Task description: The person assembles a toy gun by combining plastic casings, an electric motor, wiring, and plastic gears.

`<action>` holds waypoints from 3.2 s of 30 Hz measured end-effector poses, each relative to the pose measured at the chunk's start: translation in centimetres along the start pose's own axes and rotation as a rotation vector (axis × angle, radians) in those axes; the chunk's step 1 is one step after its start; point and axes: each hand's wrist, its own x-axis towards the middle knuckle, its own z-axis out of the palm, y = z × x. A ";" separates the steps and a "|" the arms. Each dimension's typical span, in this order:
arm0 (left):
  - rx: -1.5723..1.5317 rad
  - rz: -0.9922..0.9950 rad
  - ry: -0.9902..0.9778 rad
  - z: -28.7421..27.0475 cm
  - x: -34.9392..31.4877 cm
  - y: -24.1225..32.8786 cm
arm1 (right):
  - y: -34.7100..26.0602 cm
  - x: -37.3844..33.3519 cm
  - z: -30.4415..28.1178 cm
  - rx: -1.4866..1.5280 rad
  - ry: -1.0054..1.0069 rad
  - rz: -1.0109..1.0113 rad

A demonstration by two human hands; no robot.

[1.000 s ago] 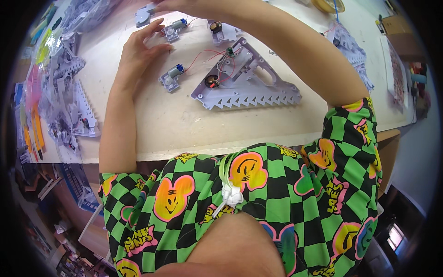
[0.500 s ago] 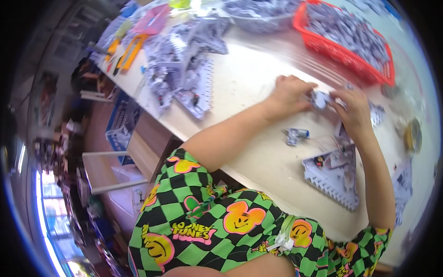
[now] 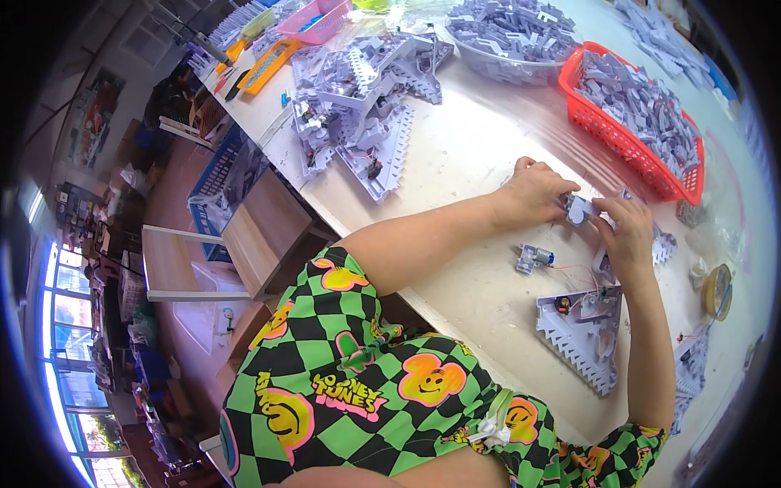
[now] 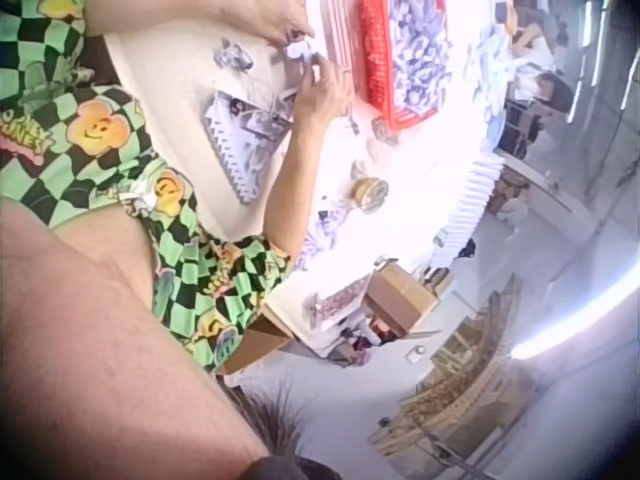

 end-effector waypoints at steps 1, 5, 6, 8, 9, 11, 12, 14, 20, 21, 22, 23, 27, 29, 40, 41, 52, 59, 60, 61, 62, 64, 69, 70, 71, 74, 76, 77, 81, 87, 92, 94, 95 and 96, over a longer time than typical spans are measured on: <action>0.006 -0.019 -0.012 0.1 -0.3 0.2 | -0.2 -0.2 0.0 -0.003 -0.015 0.003; -0.015 0.020 0.093 1.5 -0.9 -0.1 | 0.5 -0.8 0.7 -0.002 -0.047 0.003; 0.038 -0.013 0.070 1.5 -0.5 -0.7 | 1.2 -0.4 1.4 0.008 -0.043 -0.020; 0.013 0.137 0.110 5.2 2.2 -1.1 | 3.2 -3.6 0.0 -0.104 -0.012 0.033; -0.001 0.148 0.094 6.0 3.2 -1.7 | 4.4 -3.7 0.2 -0.123 -0.005 0.025; 0.126 0.048 0.142 3.0 2.0 -4.0 | 6.6 0.8 4.9 0.025 0.075 -0.128; -0.042 0.075 0.065 2.9 3.0 -2.2 | 6.2 -0.1 2.6 0.019 0.103 -0.045; 0.036 -0.030 0.052 2.7 3.1 -3.7 | 7.3 1.8 4.2 0.164 0.076 0.024; -0.007 0.018 0.045 5.7 4.8 -4.7 | 8.6 0.4 3.6 0.087 0.074 0.004; -0.016 0.009 0.043 5.8 5.0 -4.6 | 8.6 0.2 3.7 0.027 0.051 -0.025; -0.022 -0.005 0.043 5.9 4.9 -4.4 | 8.5 0.0 3.9 0.029 0.045 -0.020; -0.022 -0.021 0.031 6.1 4.9 -4.4 | 8.4 -0.1 4.0 0.009 0.013 0.001; -0.012 -0.050 0.025 6.0 4.2 -4.3 | 8.3 -0.1 5.1 -0.001 0.012 -0.050; -0.031 -0.065 0.001 6.1 4.5 -4.3 | 8.9 -0.2 5.4 0.001 0.016 -0.040; -0.049 0.022 0.026 6.1 5.2 -3.7 | 8.6 0.1 5.3 -0.048 -0.034 0.037; -0.061 0.095 0.078 6.4 5.4 -3.8 | 8.8 0.2 5.4 -0.058 -0.036 0.021; -0.034 -0.016 -0.051 7.5 6.5 -3.1 | 11.7 -1.0 3.9 -0.207 -0.016 -0.014; -0.002 0.018 -0.045 7.9 7.0 -3.1 | 12.2 -1.3 4.2 -0.130 -0.065 -0.004; 0.001 0.020 -0.047 7.8 6.9 -2.9 | 12.3 -1.3 4.3 -0.131 -0.058 -0.013; 0.020 0.043 -0.034 7.8 6.8 -2.7 | 12.2 -1.3 4.1 -0.130 -0.056 -0.013; 0.038 0.066 -0.020 7.7 6.8 -2.5 | 12.0 -1.3 3.9 -0.125 -0.053 -0.027; 0.051 0.080 -0.012 7.7 6.8 -2.3 | 11.8 -1.4 3.7 -0.119 -0.048 -0.040; 0.072 0.123 -0.006 7.9 7.1 -2.4 | 11.1 -1.2 3.3 -0.173 -0.057 -0.007; 0.079 0.135 -0.007 8.0 7.1 -2.5 | 10.9 -1.0 3.4 -0.172 -0.057 -0.007; 0.087 0.148 -0.007 8.1 7.1 -2.7 | 10.6 -0.7 3.5 -0.176 -0.102 0.017; 0.056 0.153 0.004 8.3 7.3 -2.8 | 11.0 -0.5 4.2 -0.162 -0.132 0.030; 0.022 0.122 0.003 8.6 7.4 -3.1 | 11.3 -0.5 4.5 -0.144 -0.119 0.020; -0.013 0.092 0.002 8.7 7.5 -3.3 | 11.4 -0.4 4.5 -0.140 -0.122 0.022; -0.101 0.043 -0.020 8.5 7.7 -3.3 | 11.7 -0.3 4.6 -0.131 -0.121 0.024; 0.116 0.133 0.009 8.5 8.0 -3.2 | 11.4 -0.3 4.5 -0.265 -0.205 0.047; 0.153 0.053 -0.016 7.9 7.8 -2.6 | 10.8 -0.4 3.9 -0.285 -0.203 0.011; 0.165 0.058 -0.009 7.5 7.7 -2.3 | 10.5 -0.1 4.0 -0.275 -0.229 0.010; 0.176 0.060 -0.004 7.3 7.7 -2.2 | 10.6 0.3 4.3 -0.332 -0.244 0.001; 0.179 0.063 -0.002 7.2 7.7 -2.2 | 10.7 0.6 4.4 -0.388 -0.261 -0.009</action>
